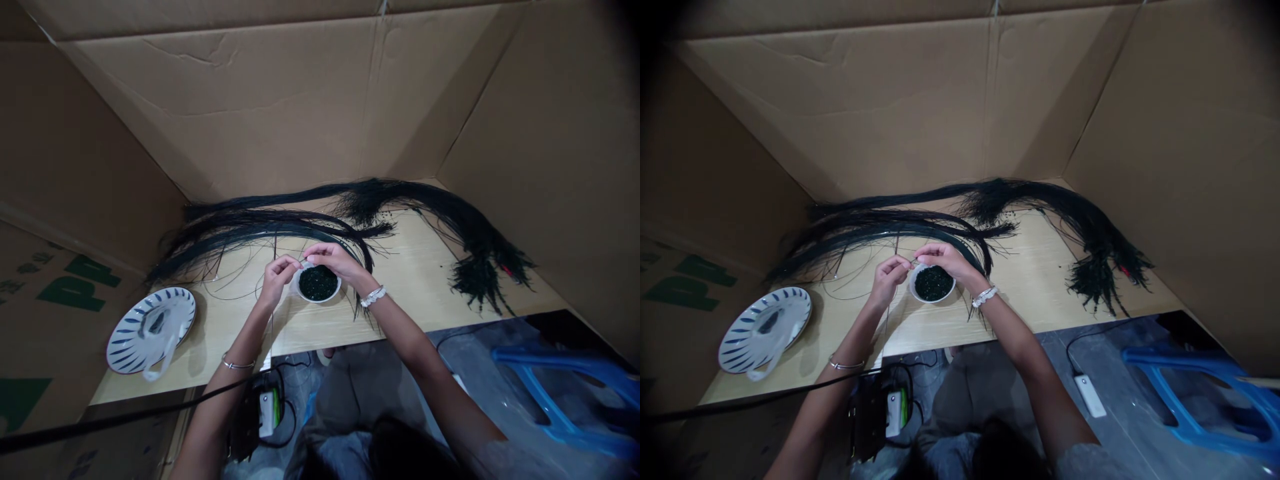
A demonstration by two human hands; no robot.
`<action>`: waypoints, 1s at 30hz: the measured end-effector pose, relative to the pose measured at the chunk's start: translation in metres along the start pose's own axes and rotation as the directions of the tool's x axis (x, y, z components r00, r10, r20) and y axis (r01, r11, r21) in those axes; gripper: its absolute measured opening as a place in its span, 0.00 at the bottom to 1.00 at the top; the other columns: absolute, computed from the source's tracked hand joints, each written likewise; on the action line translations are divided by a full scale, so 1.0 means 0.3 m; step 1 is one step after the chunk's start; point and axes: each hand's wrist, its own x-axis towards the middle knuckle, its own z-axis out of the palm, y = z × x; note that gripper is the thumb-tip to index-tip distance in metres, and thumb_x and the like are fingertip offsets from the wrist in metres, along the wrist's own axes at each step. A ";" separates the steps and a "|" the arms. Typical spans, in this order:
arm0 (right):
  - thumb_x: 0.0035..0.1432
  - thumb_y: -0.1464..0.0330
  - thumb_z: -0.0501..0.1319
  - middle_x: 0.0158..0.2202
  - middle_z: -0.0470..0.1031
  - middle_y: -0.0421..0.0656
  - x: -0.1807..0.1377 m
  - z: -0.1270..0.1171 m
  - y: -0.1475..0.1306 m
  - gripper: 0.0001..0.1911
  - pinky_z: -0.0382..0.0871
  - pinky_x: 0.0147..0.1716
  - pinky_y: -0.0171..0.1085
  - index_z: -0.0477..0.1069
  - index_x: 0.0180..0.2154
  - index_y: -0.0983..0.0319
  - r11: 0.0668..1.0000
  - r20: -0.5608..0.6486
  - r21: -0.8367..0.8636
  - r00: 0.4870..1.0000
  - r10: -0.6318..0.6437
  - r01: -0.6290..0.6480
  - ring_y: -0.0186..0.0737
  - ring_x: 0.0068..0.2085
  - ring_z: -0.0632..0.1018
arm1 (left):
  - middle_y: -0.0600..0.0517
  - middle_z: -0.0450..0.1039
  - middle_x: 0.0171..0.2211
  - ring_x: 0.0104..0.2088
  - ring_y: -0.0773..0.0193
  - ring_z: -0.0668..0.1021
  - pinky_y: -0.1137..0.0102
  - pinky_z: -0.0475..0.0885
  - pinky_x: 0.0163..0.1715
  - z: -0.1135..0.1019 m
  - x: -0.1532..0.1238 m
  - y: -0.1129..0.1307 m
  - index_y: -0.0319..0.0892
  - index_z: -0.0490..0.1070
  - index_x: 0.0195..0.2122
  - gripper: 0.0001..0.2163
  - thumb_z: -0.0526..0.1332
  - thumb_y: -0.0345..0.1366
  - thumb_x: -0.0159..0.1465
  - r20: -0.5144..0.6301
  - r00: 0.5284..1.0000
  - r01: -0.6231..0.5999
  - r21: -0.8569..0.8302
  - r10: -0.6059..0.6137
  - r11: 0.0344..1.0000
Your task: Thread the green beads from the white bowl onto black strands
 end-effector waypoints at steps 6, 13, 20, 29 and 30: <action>0.46 0.61 0.78 0.35 0.81 0.41 -0.006 0.006 -0.011 0.17 0.67 0.36 0.32 0.83 0.37 0.62 1.000 -0.009 0.015 1.000 0.016 -0.016 0.33 0.34 0.75 | 0.57 0.60 0.18 0.19 0.73 0.56 0.72 0.47 0.21 -0.002 0.000 -0.003 0.40 0.78 0.28 0.13 0.71 0.46 0.59 0.001 1.000 0.001 0.006 -0.001 1.000; 0.43 0.61 0.78 0.34 0.80 0.41 -0.006 0.015 -0.027 0.18 0.65 0.35 0.33 0.83 0.35 0.63 1.000 -0.029 0.011 0.999 0.028 -0.028 0.33 0.34 0.74 | 0.58 0.58 0.18 0.19 0.73 0.55 0.72 0.47 0.21 0.001 -0.001 0.007 0.40 0.78 0.29 0.14 0.70 0.46 0.59 0.001 1.000 0.000 0.030 0.000 1.000; 0.46 0.61 0.78 0.34 0.80 0.41 -0.009 0.013 -0.025 0.16 0.66 0.36 0.33 0.84 0.36 0.62 1.000 -0.004 0.007 1.000 0.001 -0.001 0.33 0.34 0.75 | 0.57 0.61 0.19 0.19 0.72 0.56 0.72 0.49 0.21 0.006 -0.004 0.013 0.40 0.78 0.28 0.14 0.70 0.46 0.59 -0.013 1.000 0.001 0.043 -0.001 0.999; 0.46 0.61 0.77 0.35 0.82 0.42 -0.011 0.012 -0.025 0.16 0.67 0.37 0.33 0.84 0.36 0.62 1.000 -0.008 0.000 1.000 0.018 -0.018 0.34 0.34 0.75 | 0.56 0.63 0.19 0.20 0.71 0.58 0.72 0.51 0.22 0.006 -0.007 0.020 0.40 0.79 0.29 0.14 0.70 0.47 0.59 -0.007 1.000 -0.023 0.087 0.023 0.996; 0.46 0.61 0.77 0.34 0.82 0.42 -0.011 0.013 -0.026 0.16 0.67 0.37 0.33 0.84 0.36 0.62 1.000 -0.006 0.002 1.000 0.020 -0.020 0.34 0.34 0.75 | 0.56 0.64 0.19 0.20 0.71 0.58 0.72 0.51 0.22 0.005 -0.007 0.018 0.40 0.79 0.29 0.14 0.70 0.47 0.59 -0.005 1.000 -0.025 0.085 0.026 0.996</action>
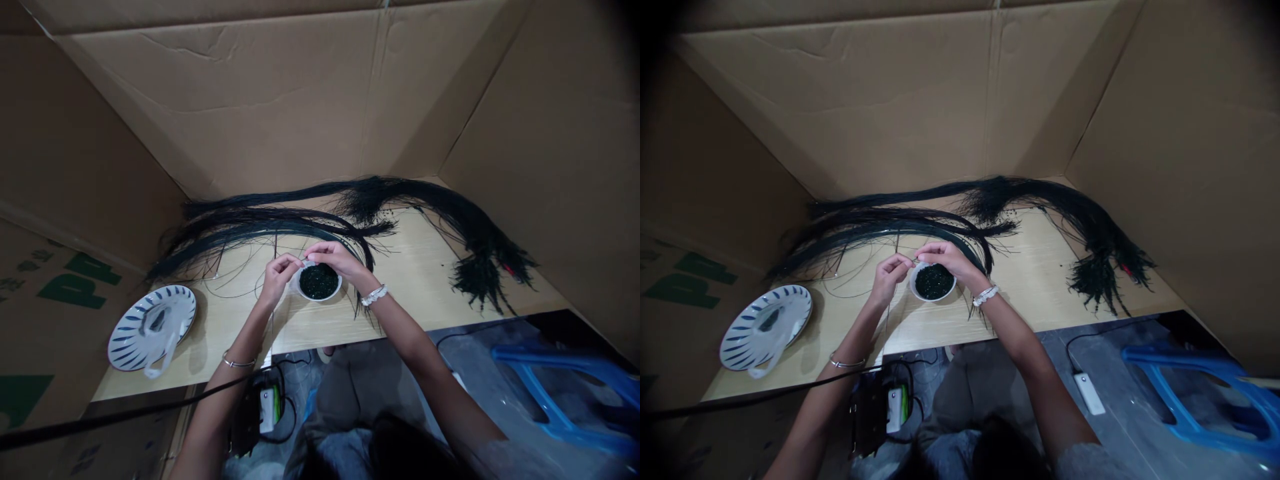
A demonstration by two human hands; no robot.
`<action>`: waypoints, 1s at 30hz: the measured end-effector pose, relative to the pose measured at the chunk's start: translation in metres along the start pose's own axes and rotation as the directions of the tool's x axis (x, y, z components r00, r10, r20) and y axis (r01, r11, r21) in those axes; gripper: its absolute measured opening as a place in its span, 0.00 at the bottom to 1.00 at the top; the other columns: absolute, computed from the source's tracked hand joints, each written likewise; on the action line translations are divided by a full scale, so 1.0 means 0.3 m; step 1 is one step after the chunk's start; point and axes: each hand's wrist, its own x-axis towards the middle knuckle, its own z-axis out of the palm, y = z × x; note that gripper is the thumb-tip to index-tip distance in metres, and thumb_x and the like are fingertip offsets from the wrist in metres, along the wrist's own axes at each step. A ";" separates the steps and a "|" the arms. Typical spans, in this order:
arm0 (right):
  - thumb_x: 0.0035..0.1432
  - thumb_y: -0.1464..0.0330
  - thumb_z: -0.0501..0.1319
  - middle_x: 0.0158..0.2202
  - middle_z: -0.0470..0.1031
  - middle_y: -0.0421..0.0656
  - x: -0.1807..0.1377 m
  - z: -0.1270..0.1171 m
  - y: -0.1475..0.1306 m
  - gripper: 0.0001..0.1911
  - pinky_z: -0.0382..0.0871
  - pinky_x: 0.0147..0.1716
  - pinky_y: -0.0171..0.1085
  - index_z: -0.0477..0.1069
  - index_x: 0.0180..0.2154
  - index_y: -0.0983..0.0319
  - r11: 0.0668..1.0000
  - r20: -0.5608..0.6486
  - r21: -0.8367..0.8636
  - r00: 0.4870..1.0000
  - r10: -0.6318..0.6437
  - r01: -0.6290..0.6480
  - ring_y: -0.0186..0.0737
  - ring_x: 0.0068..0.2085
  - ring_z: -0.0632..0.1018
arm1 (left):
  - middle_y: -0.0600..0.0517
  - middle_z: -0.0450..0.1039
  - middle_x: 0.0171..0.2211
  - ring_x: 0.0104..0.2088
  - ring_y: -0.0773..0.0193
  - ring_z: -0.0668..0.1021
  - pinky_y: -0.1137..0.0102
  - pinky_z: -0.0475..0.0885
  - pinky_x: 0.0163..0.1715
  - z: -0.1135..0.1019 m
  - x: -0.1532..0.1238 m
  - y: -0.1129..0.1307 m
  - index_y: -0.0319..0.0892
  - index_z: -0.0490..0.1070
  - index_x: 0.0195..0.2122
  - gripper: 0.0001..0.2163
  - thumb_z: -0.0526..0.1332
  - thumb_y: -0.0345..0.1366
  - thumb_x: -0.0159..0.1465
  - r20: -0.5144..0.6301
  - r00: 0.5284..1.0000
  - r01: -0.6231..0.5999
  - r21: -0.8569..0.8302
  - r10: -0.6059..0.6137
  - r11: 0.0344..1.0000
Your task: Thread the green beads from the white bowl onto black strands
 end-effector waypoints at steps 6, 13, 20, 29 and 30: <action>0.49 0.59 0.75 0.35 0.83 0.43 -0.008 0.009 -0.015 0.14 0.66 0.38 0.34 0.85 0.34 0.63 1.000 -0.018 -0.021 1.000 0.003 -0.003 0.35 0.35 0.76 | 0.55 0.69 0.21 0.20 0.71 0.61 0.72 0.53 0.22 0.005 0.001 0.006 0.40 0.78 0.28 0.14 0.71 0.47 0.58 -0.012 1.000 0.010 0.004 -0.010 1.000; 0.53 0.55 0.71 0.32 0.82 0.43 -0.020 0.021 -0.037 0.16 0.65 0.37 0.34 0.85 0.33 0.63 0.985 0.004 -0.168 1.000 -0.028 0.029 0.37 0.35 0.76 | 0.54 0.70 0.21 0.20 0.71 0.62 0.72 0.55 0.22 0.015 0.001 0.021 0.40 0.77 0.27 0.15 0.72 0.48 0.55 -0.015 1.000 0.017 -0.002 -0.017 1.000; 0.52 0.57 0.71 0.35 0.81 0.42 -0.006 0.018 -0.026 0.14 0.66 0.40 0.36 0.82 0.34 0.62 0.968 -0.005 -0.240 0.997 -0.081 0.077 0.38 0.37 0.76 | 0.57 0.63 0.19 0.21 0.71 0.60 0.72 0.53 0.22 0.006 0.002 0.007 0.40 0.78 0.29 0.14 0.71 0.47 0.59 0.004 1.000 -0.003 0.007 0.003 1.000; 0.60 0.59 0.67 0.31 0.77 0.40 0.005 0.006 0.007 0.12 0.63 0.35 0.35 0.80 0.33 0.62 0.855 0.004 -0.485 0.978 -0.209 0.185 0.36 0.33 0.72 | 0.57 0.65 0.21 0.22 0.71 0.63 0.74 0.54 0.23 0.030 0.008 0.010 0.40 0.72 0.30 0.18 0.72 0.51 0.58 -0.086 0.996 0.022 0.072 -0.016 0.997; 0.60 0.60 0.66 0.32 0.78 0.41 0.006 0.005 0.010 0.12 0.63 0.35 0.35 0.80 0.33 0.62 0.839 -0.005 -0.508 0.974 -0.228 0.194 0.36 0.33 0.72 | 0.58 0.65 0.21 0.22 0.71 0.62 0.74 0.54 0.22 0.029 0.011 0.004 0.40 0.72 0.32 0.17 0.71 0.50 0.57 -0.084 0.996 0.041 0.052 -0.036 0.998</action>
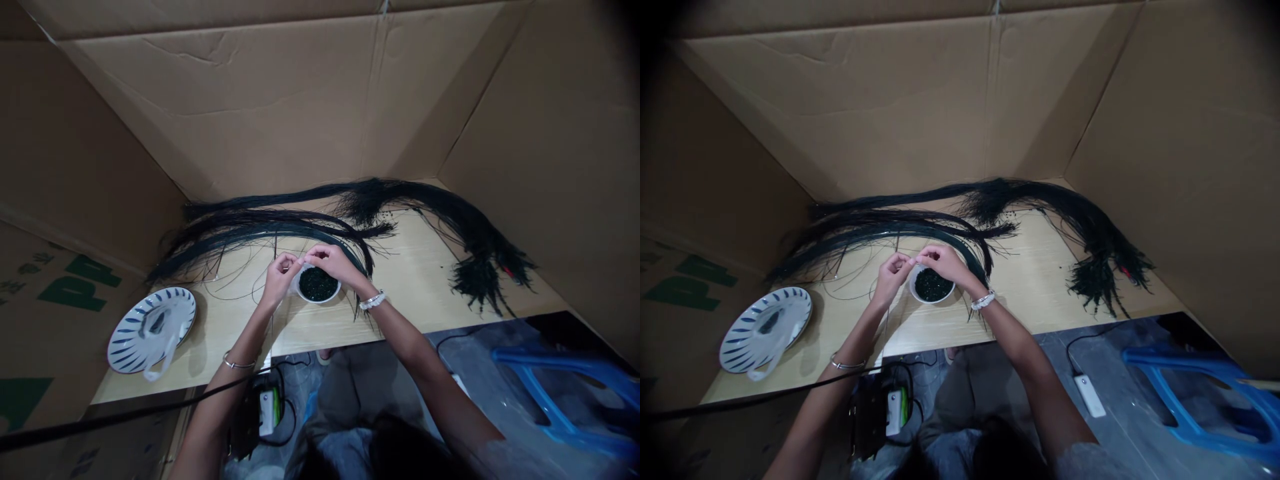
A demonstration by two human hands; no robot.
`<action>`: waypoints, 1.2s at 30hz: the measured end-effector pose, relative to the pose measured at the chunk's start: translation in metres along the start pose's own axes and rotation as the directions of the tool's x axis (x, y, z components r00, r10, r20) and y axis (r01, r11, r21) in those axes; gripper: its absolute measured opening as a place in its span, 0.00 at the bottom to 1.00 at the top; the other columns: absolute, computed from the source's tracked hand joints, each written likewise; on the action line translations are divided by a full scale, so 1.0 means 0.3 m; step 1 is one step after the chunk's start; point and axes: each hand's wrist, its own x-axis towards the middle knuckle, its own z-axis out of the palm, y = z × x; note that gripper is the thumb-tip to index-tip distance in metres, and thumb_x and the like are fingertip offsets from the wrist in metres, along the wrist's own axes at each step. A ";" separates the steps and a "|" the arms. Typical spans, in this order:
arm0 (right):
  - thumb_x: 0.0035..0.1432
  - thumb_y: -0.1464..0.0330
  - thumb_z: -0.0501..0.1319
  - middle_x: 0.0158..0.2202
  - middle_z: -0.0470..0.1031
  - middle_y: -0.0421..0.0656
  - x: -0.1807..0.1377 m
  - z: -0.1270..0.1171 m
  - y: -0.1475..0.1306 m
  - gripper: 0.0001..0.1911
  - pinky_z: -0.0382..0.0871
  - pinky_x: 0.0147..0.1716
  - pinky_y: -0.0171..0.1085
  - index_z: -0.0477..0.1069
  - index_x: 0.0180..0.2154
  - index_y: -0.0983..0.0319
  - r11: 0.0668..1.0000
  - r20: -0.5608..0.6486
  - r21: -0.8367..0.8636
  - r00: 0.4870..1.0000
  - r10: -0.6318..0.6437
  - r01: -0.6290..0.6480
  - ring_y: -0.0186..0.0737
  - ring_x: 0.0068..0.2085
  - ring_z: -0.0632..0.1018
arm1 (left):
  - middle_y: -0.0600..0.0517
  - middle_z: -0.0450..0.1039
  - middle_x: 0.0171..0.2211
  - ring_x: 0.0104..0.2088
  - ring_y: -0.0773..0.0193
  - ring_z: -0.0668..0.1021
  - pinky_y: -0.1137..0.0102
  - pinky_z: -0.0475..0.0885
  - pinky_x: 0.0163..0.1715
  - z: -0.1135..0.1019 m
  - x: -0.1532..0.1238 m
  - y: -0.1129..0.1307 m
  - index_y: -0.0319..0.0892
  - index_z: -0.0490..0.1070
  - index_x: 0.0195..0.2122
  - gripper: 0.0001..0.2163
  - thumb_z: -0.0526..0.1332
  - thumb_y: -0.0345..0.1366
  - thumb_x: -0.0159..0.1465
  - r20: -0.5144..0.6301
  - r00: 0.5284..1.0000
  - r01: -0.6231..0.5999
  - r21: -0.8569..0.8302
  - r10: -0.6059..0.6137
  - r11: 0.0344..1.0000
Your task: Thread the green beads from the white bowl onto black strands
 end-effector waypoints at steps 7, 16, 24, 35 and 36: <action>0.63 0.65 0.65 0.35 0.80 0.41 0.003 -0.006 0.012 0.09 0.64 0.38 0.35 0.79 0.33 0.63 0.994 -0.097 -0.092 0.993 -0.069 0.060 0.36 0.36 0.75 | 0.58 0.65 0.20 0.16 0.74 0.55 0.75 0.45 0.18 -0.009 0.023 -0.029 0.40 0.74 0.37 0.12 0.64 0.41 0.55 0.103 0.985 0.151 -0.141 -0.137 0.978; 0.62 0.65 0.65 0.36 0.81 0.42 0.006 -0.012 0.020 0.09 0.65 0.38 0.34 0.79 0.33 0.63 0.993 -0.089 -0.111 0.995 -0.042 0.032 0.36 0.36 0.76 | 0.56 0.66 0.22 0.17 0.75 0.56 0.74 0.45 0.19 -0.011 0.018 -0.031 0.39 0.75 0.34 0.16 0.65 0.50 0.61 0.107 0.981 0.172 -0.082 -0.163 0.982; 0.62 0.63 0.65 0.34 0.80 0.41 0.003 -0.012 0.017 0.10 0.64 0.38 0.34 0.79 0.33 0.63 0.998 -0.046 -0.068 0.999 0.007 -0.010 0.36 0.35 0.75 | 0.58 0.64 0.20 0.20 0.72 0.59 0.72 0.52 0.21 -0.014 0.019 -0.035 0.39 0.77 0.34 0.19 0.73 0.52 0.55 0.047 0.993 0.106 -0.005 -0.105 0.994; 0.64 0.69 0.59 0.34 0.82 0.45 -0.024 -0.001 -0.046 0.11 0.60 0.45 0.39 0.79 0.32 0.62 0.714 0.144 -0.700 0.983 0.114 0.020 0.41 0.39 0.77 | 0.60 0.59 0.18 0.19 0.73 0.58 0.74 0.49 0.20 -0.014 0.017 -0.028 0.39 0.77 0.32 0.18 0.73 0.50 0.53 -0.002 0.993 0.119 -0.054 -0.119 0.991; 0.64 0.68 0.61 0.35 0.82 0.47 -0.029 0.006 -0.051 0.10 0.59 0.48 0.41 0.80 0.33 0.62 0.647 0.198 -0.760 0.971 0.135 0.065 0.44 0.42 0.77 | 0.60 0.59 0.18 0.19 0.73 0.58 0.74 0.48 0.19 -0.013 0.017 -0.026 0.39 0.76 0.32 0.18 0.73 0.50 0.53 -0.001 0.993 0.119 -0.056 -0.119 0.991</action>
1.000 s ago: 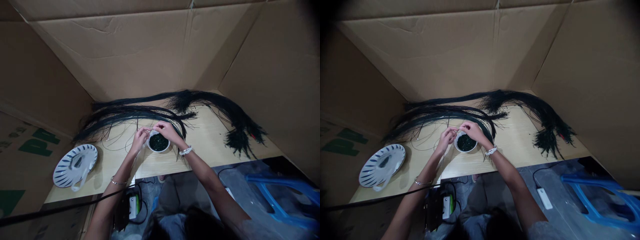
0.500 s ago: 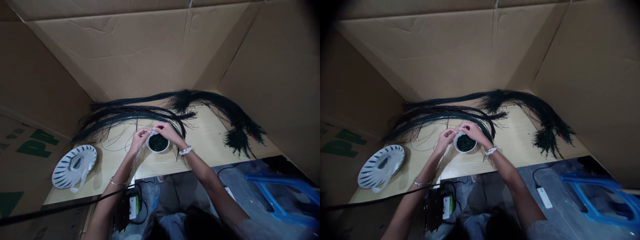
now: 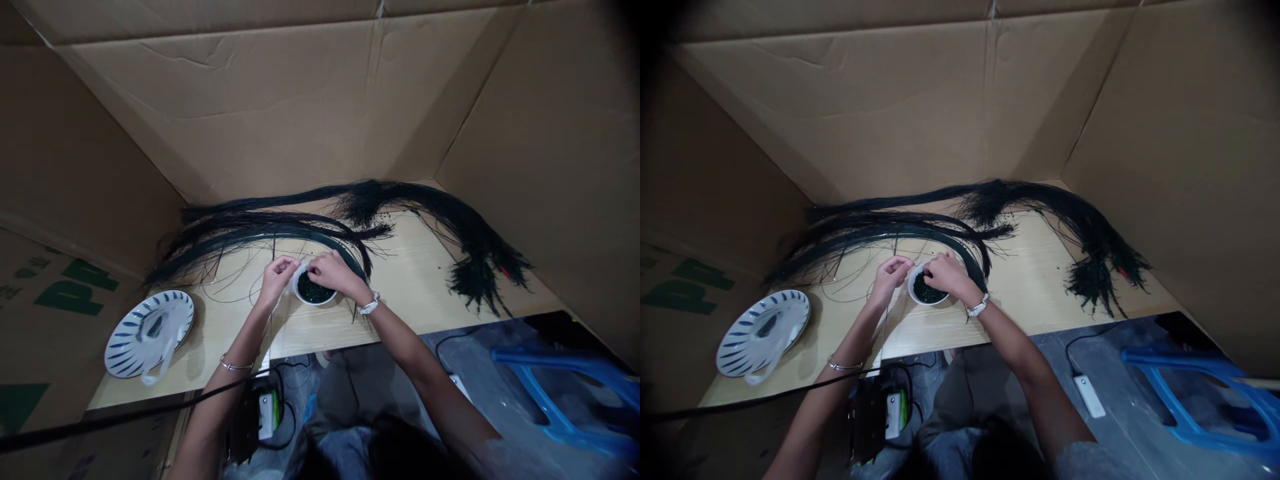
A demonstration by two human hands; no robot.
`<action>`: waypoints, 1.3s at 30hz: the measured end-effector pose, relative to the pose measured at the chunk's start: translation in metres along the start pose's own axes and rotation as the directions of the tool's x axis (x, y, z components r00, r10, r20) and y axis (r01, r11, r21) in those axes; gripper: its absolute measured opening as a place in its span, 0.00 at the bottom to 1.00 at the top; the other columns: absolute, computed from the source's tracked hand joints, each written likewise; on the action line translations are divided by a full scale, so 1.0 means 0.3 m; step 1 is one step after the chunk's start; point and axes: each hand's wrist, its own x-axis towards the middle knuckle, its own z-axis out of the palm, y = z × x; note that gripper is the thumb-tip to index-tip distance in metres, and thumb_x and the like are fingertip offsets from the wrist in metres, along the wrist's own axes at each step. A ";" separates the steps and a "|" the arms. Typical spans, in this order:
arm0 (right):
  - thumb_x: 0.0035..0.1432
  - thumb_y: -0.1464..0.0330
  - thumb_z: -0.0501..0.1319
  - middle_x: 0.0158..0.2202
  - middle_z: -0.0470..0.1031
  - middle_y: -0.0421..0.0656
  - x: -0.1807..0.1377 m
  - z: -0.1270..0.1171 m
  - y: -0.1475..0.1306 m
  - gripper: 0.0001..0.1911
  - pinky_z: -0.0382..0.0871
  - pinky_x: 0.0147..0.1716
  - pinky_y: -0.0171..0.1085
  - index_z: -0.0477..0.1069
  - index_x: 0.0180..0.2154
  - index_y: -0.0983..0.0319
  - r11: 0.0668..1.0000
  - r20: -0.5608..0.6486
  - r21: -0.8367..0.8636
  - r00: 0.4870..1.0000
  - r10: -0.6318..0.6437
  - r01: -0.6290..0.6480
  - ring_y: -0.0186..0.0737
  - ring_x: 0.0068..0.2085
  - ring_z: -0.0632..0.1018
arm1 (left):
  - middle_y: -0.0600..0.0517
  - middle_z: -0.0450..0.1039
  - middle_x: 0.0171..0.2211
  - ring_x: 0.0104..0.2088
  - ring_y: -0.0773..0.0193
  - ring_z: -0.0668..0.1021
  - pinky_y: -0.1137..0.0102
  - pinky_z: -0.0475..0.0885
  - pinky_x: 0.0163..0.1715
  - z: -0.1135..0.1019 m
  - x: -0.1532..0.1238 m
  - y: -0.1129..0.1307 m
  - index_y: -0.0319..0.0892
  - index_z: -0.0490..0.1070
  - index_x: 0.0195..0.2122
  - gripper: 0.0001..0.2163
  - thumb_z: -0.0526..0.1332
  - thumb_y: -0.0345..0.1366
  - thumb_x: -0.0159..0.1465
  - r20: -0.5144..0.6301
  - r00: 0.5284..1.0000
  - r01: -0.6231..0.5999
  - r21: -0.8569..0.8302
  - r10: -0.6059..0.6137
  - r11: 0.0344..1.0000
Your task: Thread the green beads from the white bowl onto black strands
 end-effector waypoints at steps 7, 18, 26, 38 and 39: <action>0.65 0.69 0.63 0.41 0.83 0.48 -0.009 0.028 -0.015 0.07 0.55 0.51 0.47 0.80 0.36 0.61 0.984 0.148 -0.165 0.988 -0.048 0.073 0.52 0.51 0.75 | 0.61 0.57 0.17 0.19 0.74 0.56 0.74 0.48 0.19 0.008 -0.002 0.017 0.39 0.76 0.31 0.19 0.74 0.50 0.51 0.009 1.000 0.008 -0.028 -0.007 1.000; 0.64 0.68 0.65 0.35 0.83 0.43 0.030 0.036 0.065 0.08 0.62 0.39 0.35 0.83 0.37 0.62 0.836 -0.072 0.548 0.997 0.004 0.037 0.37 0.36 0.77 | 0.60 0.59 0.17 0.19 0.73 0.57 0.74 0.49 0.20 0.005 -0.004 0.011 0.39 0.76 0.31 0.19 0.74 0.51 0.52 0.008 1.000 0.000 -0.024 0.000 1.000; 0.54 0.56 0.70 0.33 0.82 0.44 0.043 0.016 0.077 0.16 0.67 0.40 0.35 0.81 0.31 0.64 0.433 -0.083 0.901 0.976 0.201 -0.012 0.37 0.35 0.77 | 0.60 0.58 0.17 0.19 0.72 0.57 0.73 0.48 0.20 0.007 -0.015 0.033 0.39 0.76 0.31 0.18 0.73 0.51 0.53 0.010 1.000 -0.017 0.007 0.017 1.000; 0.54 0.53 0.70 0.35 0.81 0.44 0.034 0.012 0.068 0.20 0.67 0.41 0.34 0.81 0.33 0.64 0.381 -0.046 0.924 0.982 0.186 -0.029 0.37 0.37 0.76 | 0.60 0.59 0.18 0.19 0.72 0.57 0.73 0.48 0.20 0.013 -0.015 0.044 0.39 0.76 0.30 0.19 0.73 0.51 0.51 -0.009 1.000 -0.011 0.004 0.011 1.000; 0.54 0.53 0.71 0.34 0.81 0.44 0.033 0.010 0.068 0.20 0.67 0.41 0.34 0.81 0.33 0.64 0.376 -0.044 0.926 0.982 0.185 -0.029 0.37 0.37 0.76 | 0.60 0.59 0.18 0.19 0.72 0.57 0.73 0.48 0.20 0.013 -0.015 0.044 0.40 0.76 0.30 0.19 0.73 0.51 0.51 -0.009 1.000 -0.012 0.007 0.012 1.000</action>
